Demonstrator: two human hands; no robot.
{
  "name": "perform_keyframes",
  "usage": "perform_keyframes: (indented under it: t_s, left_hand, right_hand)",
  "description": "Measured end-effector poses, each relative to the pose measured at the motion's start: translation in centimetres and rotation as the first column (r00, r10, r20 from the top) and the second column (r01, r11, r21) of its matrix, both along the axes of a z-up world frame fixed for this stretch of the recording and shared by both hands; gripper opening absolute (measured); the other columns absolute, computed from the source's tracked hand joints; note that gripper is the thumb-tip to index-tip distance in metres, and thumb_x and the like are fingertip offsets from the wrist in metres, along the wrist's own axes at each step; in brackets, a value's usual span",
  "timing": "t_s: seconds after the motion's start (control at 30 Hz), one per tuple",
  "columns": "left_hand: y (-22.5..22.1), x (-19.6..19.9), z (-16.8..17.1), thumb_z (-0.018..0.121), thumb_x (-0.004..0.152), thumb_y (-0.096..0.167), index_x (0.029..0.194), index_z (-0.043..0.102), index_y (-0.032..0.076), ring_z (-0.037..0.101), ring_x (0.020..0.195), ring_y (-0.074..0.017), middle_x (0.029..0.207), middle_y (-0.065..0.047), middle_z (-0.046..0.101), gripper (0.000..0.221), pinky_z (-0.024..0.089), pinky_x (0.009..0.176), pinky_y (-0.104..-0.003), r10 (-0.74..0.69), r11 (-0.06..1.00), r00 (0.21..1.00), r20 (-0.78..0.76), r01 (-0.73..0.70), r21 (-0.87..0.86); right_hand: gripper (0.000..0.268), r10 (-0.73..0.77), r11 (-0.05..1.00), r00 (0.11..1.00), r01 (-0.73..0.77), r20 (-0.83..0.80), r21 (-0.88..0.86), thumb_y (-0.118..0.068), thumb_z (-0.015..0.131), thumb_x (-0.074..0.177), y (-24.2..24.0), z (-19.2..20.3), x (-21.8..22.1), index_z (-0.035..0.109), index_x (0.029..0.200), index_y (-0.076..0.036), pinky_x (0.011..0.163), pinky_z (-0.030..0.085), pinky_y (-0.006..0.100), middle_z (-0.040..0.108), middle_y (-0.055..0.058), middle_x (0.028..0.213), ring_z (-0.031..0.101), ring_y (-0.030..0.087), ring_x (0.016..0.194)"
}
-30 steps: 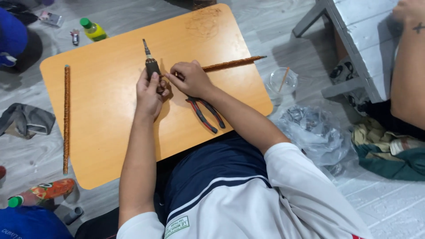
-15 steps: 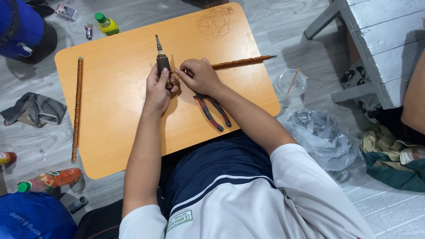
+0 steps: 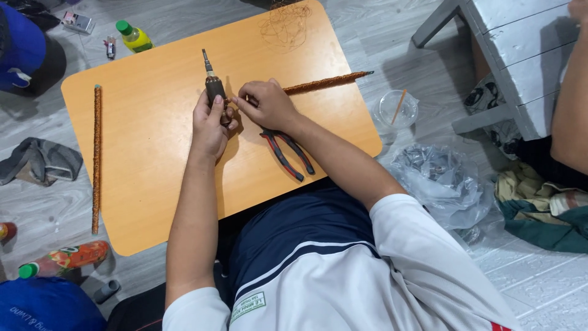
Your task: Winding and adjusting copper wire on a motor armature using a small tool and pliers.
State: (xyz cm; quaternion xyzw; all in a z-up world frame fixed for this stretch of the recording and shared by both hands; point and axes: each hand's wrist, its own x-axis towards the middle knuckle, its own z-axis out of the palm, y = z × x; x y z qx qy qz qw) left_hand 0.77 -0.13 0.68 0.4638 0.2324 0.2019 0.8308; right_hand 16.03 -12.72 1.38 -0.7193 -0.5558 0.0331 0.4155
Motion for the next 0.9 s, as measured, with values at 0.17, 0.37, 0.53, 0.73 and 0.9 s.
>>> perform_keyframes:
  t_s: [0.17,0.37,0.53,0.73,0.9]
  left_hand:
    - [0.2,0.2,-0.4,0.055,0.121,0.014,0.144,0.057,0.011,0.055,0.077,-0.0103,0.094,-0.003,0.057,0.023,0.044,0.061,-0.027,-0.009,1.0,1.0,0.025,0.009,-0.007]
    - [0.4,0.4,-1.2,0.055,0.12,0.014,0.147,0.054,0.01,0.057,0.081,-0.0109,0.102,-0.005,0.059,0.028,0.045,0.062,-0.027,-0.022,1.0,0.999,0.047,0.023,-0.013]
    - [0.2,0.3,-1.1,0.053,0.12,0.014,0.148,0.053,0.01,0.056,0.082,-0.0103,0.111,-0.006,0.06,0.028,0.045,0.062,-0.027,-0.034,0.999,0.999,0.03,0.034,0.003]
    - [0.4,0.6,-1.5,0.051,0.119,0.008,0.144,0.053,0.008,0.056,0.079,-0.0101,0.112,-0.008,0.06,0.026,0.043,0.06,-0.027,-0.011,1.0,1.0,0.015,0.011,-0.007]
    - [0.4,0.9,-1.9,0.05,0.118,0.004,0.146,0.055,0.008,0.054,0.075,-0.0104,0.103,-0.006,0.059,0.029,0.045,0.058,-0.028,0.018,1.0,1.0,0.018,-0.018,0.004]
  right_hand:
    - [0.032,0.013,0.998,0.999,-0.015,0.034,0.059,-0.034,0.068,0.11,-0.1,0.3,0.0,0.068,0.082,-0.017,0.07,0.04,0.04,0.066,-0.006,0.071,0.063,0.016,0.063]
    - [0.031,0.025,0.996,1.0,-0.025,0.007,0.085,-0.031,0.072,0.11,-0.2,0.4,0.1,0.07,0.083,-0.015,0.067,0.042,0.039,0.065,-0.004,0.068,0.06,0.016,0.06]
    - [0.031,0.015,0.998,1.0,-0.015,0.0,0.059,-0.033,0.071,0.11,-0.2,0.1,0.2,0.072,0.084,-0.015,0.07,0.042,0.04,0.066,-0.004,0.07,0.061,0.017,0.063]
    - [0.027,0.008,0.999,1.0,-0.008,0.004,0.036,-0.034,0.07,0.11,-0.2,0.7,0.0,0.073,0.089,-0.017,0.073,0.04,0.041,0.068,-0.005,0.072,0.063,0.017,0.065]
    - [0.019,0.026,0.999,0.997,-0.029,0.072,0.042,-0.032,0.07,0.11,-0.2,0.0,0.2,0.086,0.116,-0.024,0.076,0.032,0.04,0.087,-0.008,0.098,0.076,0.014,0.083]
